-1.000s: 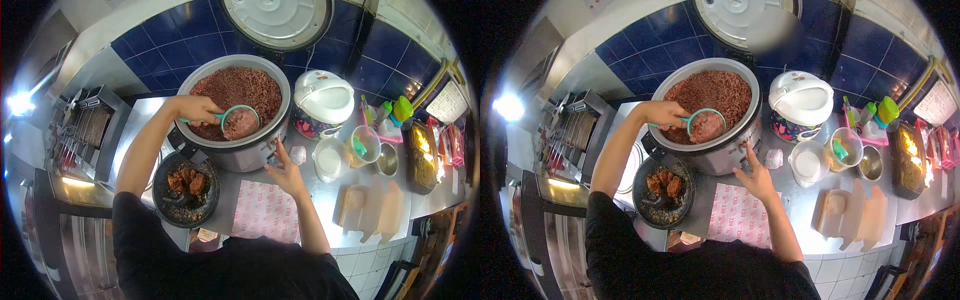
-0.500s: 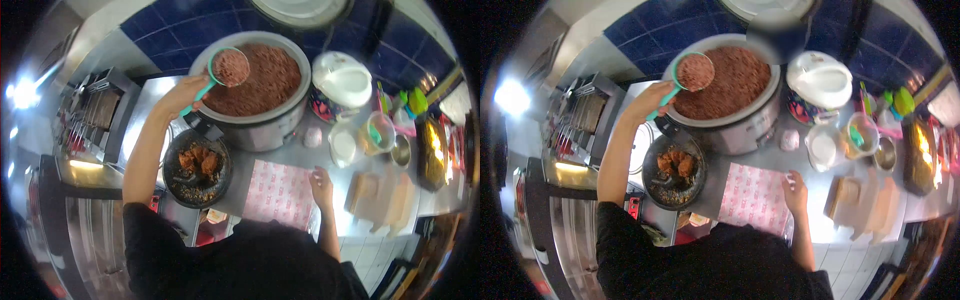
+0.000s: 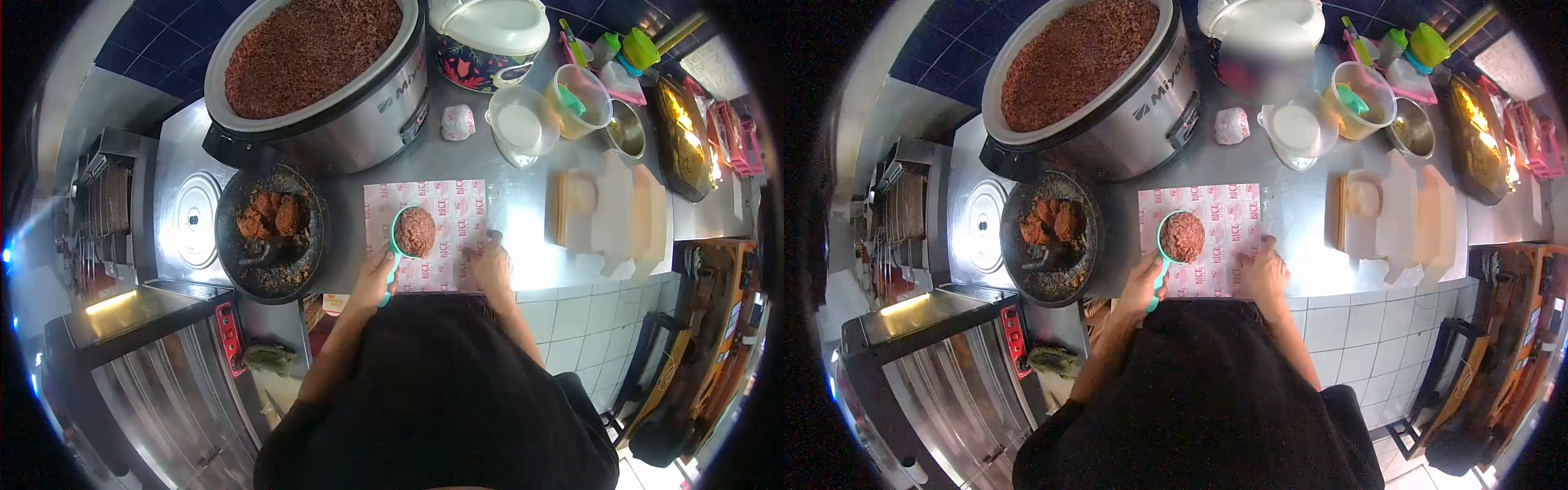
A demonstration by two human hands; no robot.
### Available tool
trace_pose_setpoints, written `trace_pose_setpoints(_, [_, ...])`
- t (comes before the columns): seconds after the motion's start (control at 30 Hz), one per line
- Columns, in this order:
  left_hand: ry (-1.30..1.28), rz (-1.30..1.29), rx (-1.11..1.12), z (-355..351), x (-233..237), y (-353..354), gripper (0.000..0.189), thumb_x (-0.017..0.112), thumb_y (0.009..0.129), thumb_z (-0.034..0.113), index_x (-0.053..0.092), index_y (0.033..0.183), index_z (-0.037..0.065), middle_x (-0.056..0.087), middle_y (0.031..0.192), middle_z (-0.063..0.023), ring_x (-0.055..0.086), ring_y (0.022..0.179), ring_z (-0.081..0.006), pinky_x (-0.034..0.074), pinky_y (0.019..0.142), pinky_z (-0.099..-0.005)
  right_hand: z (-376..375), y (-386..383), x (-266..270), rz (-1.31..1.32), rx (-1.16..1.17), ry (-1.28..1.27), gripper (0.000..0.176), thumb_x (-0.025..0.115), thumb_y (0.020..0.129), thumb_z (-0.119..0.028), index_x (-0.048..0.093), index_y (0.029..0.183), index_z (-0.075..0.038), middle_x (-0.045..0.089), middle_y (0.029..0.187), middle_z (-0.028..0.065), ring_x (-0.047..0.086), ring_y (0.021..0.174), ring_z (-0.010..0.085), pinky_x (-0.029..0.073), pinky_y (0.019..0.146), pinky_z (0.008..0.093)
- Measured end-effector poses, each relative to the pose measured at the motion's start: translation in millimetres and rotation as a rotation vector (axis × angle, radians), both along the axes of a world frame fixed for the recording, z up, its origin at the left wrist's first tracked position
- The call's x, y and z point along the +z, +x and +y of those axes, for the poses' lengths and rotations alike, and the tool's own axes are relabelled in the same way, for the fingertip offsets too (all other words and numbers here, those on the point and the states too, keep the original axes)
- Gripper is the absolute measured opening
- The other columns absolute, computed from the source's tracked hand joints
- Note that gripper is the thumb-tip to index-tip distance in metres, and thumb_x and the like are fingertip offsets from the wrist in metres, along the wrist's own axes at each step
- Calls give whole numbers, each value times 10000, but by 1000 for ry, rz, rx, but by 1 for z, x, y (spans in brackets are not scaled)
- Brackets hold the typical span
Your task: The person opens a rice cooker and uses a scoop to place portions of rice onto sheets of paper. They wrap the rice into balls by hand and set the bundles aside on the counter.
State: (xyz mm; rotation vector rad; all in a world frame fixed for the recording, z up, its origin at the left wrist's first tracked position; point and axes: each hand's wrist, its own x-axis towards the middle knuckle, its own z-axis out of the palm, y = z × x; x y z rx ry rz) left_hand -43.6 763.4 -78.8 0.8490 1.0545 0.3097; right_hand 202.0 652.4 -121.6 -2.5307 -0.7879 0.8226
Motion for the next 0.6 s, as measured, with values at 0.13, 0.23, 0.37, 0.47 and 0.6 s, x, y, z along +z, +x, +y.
trace_pose_setpoints(0.13, [206, 101, 96, -14, -41, 1, 457, 485, 1084, 246, 471, 1506, 70, 518, 718, 22, 491, 556, -81, 417, 503, -263, 1, 21, -19, 209, -10, 203, 556, 812, 817, -312, 583, 1202, 16, 739, 967, 224, 716, 877, 338, 551, 817, 429])
trace_pose_setpoints(0.23, [393, 120, 77, -17, -77, 3, 471, 490, 1083, 245, 455, 1522, 79, 510, 703, 24, 493, 553, -80, 421, 507, -274, 9, 20, 11, 509, -77, 322, 353, 813, 855, -207, 661, 1043, 51, 737, 908, 144, 680, 763, 163, 536, 663, 304])
trace_pose_setpoints(0.37, [607, 171, 97, -17, -67, 22, 490, 501, 1064, 193, 436, 1539, 87, 545, 708, -49, 539, 583, -156, 474, 574, -342, 15, 13, 31, 787, -236, 421, 280, 737, 931, -125, 650, 1127, 56, 725, 938, 105, 662, 748, 144, 516, 639, 290])
trace_pose_setpoints(0.47, [1262, 392, 3, -16, -86, 18, 509, 541, 1027, 154, 456, 1525, 89, 598, 783, -141, 604, 684, -282, 504, 665, -416, 17, 11, 28, 731, -274, 477, 208, 761, 912, -113, 665, 1025, 33, 703, 840, 64, 601, 651, 87, 459, 555, 247])
trace_pose_setpoints(0.6, [1293, 424, -185, -30, -42, 14, 571, 610, 946, 108, 503, 1506, 146, 618, 918, -182, 625, 797, -366, 504, 719, -471, 14, 8, 22, 728, -233, 465, 279, 739, 932, -124, 662, 1141, 44, 716, 890, 76, 646, 731, 112, 503, 621, 285])
